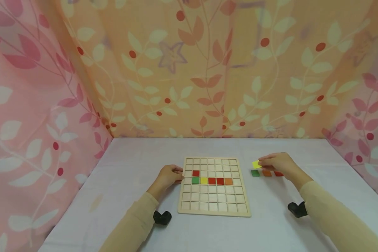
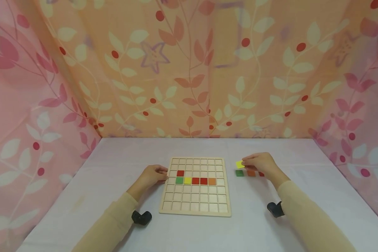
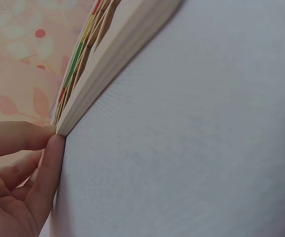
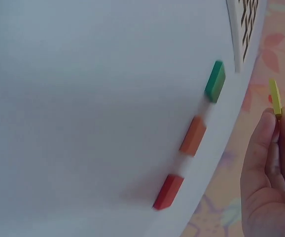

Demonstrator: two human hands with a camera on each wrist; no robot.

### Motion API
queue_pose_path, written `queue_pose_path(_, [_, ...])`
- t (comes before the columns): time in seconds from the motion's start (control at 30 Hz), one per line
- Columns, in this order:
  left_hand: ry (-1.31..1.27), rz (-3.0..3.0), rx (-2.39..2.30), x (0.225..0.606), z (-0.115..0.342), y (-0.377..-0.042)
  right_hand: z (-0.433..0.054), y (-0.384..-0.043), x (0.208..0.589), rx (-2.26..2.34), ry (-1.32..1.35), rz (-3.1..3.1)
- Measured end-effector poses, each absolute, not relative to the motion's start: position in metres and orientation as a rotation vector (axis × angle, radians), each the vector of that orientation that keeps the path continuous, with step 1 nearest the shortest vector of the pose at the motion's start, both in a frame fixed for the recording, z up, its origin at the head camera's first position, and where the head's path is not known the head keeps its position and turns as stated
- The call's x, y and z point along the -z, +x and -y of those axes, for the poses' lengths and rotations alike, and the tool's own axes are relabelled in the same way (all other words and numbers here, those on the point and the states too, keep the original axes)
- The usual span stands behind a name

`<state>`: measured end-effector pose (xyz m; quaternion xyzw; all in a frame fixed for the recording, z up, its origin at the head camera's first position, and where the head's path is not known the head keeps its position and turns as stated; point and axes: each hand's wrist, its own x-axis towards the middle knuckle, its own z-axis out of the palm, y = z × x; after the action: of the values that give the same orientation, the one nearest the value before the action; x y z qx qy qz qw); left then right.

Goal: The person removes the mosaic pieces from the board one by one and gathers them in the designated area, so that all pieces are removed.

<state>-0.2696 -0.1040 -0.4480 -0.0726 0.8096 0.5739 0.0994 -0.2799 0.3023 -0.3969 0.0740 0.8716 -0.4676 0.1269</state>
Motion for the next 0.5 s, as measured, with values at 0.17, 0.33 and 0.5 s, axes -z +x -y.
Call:
queue_pose_path(0.17, [-0.217, -2.395, -1.698, 0.449, 0.104, -0.269, -0.322, -0.275, 0.398, 1.392, 0.19, -2.517])
queue_pose_path(0.33, [-0.237, -2.391, -1.702, 0.451, 0.103, -0.27, -0.34, -0.272, 0.398, 1.435, 0.189, -2.469])
queue_pose_path(0.5, [-0.23, -2.387, -1.709, 0.452, 0.103, -0.27, -0.358, -0.27, 0.399, 1.424, 0.236, -2.45])
